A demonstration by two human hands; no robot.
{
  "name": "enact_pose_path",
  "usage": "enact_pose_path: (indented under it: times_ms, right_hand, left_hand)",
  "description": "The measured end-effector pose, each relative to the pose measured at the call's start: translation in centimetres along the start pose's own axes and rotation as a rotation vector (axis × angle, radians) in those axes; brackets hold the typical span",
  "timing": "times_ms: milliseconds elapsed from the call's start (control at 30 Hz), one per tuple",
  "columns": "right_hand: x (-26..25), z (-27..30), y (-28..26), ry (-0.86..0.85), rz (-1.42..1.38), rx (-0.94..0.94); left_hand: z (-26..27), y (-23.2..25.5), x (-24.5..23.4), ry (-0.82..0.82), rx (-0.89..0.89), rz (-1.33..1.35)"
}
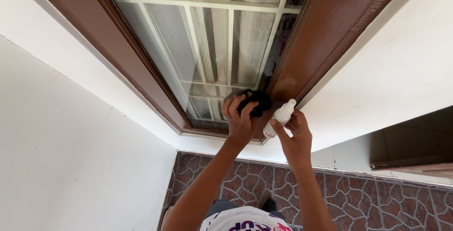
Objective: The person cleans a window with a grid pattern using a spray bottle and a black cloth. They repeatedly spray the cleaning solution onto the glass and wipe it down with the cloth, covering the entire surface area of the window.
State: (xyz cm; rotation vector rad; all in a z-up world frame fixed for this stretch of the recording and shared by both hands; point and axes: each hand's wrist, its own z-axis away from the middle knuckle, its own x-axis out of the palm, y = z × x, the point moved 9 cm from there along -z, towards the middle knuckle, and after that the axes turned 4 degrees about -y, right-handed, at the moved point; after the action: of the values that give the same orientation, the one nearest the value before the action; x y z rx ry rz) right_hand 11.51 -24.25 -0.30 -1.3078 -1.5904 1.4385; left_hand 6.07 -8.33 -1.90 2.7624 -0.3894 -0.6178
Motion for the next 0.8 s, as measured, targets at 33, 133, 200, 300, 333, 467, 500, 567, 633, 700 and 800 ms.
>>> enact_pose_path:
  times_ms: [33,133,200,300,333,467,500,567,633,700,800]
  right_hand:
    - [0.2,0.2,0.5,-0.015,0.004,0.014]
    - [0.7,0.5,2.1,-0.066,-0.025,0.083]
    - [1.5,1.0,3.3,-0.113,-0.101,0.166]
    - [2.8,1.1,3.3,-0.184,-0.236,0.155]
    - [3.1,1.2,3.4,-0.192,-0.206,0.176]
    - [4.8,1.6,4.0,-0.227,-0.144,0.256]
    - [5.3,1.7,4.3,-0.235,-0.143,0.274]
    - [6.6,1.9,4.8,-0.296,-0.127,0.287]
    - [7.8,2.4,5.8,-0.346,-0.07,0.304]
    - [9.1,2.6,7.2,-0.381,0.033,0.318]
    - [10.9,3.1,9.1,-0.363,0.058,0.302]
  left_hand:
    - [1.4,-0.6,0.5,-0.006,-0.01,0.007]
    - [4.5,-3.2,1.5,0.005,-0.156,0.039]
    - [5.4,-4.8,1.2,0.041,-0.262,0.053]
    - [4.7,-6.5,-0.4,0.129,-0.357,0.056]
    - [4.0,-6.9,-1.5,0.159,-0.376,0.053]
    - [1.5,-9.9,-5.8,0.331,-0.514,0.07]
    - [1.2,-10.2,-6.3,0.312,-0.522,0.081]
    - [1.2,-11.1,-6.6,0.276,-0.539,0.103]
    - [2.6,-11.8,-6.5,0.264,-0.567,0.107]
    - [4.9,-13.5,-5.9,0.255,-0.639,0.126]
    - [10.5,-17.6,-4.2,0.262,-0.835,0.186]
